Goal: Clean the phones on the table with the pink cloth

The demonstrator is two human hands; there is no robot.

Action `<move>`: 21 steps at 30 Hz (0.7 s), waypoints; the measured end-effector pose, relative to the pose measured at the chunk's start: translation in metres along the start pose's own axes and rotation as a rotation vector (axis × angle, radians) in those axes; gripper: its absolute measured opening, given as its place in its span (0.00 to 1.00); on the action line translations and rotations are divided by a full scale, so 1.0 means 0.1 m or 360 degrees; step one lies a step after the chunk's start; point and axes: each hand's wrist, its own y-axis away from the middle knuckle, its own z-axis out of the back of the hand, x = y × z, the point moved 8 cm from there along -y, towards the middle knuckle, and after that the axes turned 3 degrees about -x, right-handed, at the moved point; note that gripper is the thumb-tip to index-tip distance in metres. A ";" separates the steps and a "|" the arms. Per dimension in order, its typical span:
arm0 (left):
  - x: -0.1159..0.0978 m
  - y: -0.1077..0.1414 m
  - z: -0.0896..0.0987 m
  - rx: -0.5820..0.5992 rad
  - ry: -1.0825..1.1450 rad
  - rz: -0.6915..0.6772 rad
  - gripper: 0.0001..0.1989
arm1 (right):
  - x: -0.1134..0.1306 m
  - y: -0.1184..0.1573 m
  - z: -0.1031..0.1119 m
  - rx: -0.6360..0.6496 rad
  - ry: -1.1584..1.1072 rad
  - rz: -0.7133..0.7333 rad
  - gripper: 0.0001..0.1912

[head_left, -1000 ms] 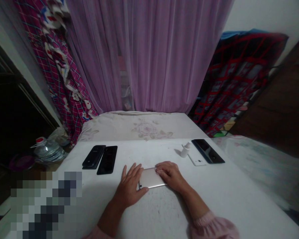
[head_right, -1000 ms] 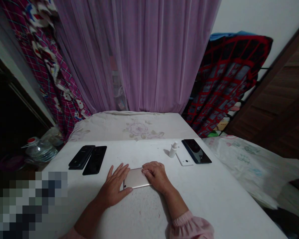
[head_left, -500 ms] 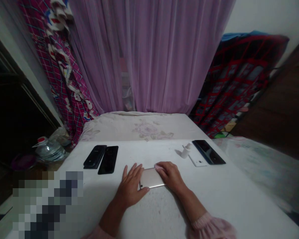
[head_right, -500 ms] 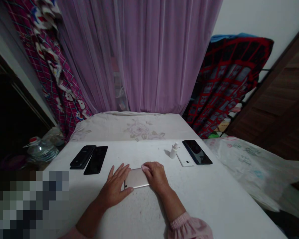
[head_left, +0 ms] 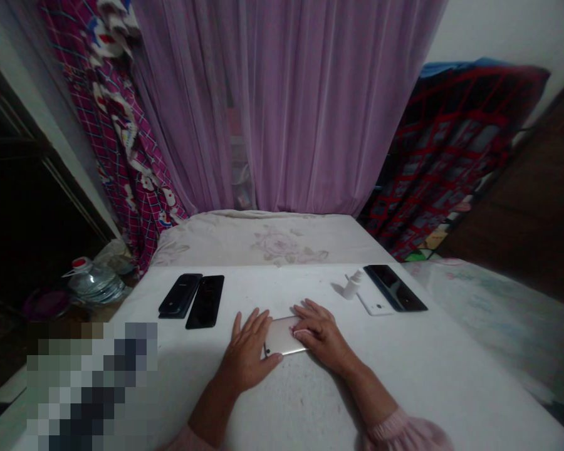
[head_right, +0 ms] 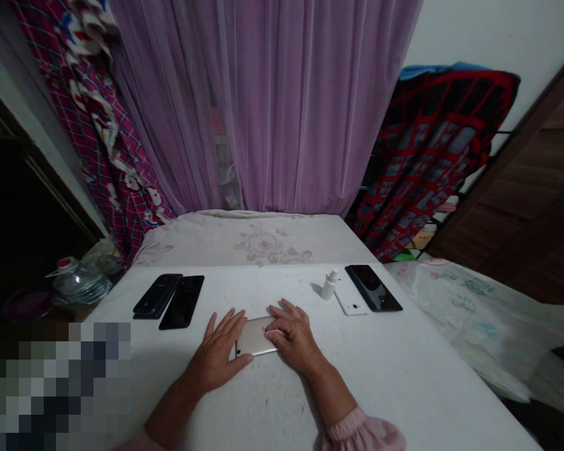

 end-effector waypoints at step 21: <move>-0.01 -0.01 0.03 -0.0030 -0.0012 0.0006 0.33 | 0.10 -0.17 0.01 0.0083 -0.0073 0.0050 0.07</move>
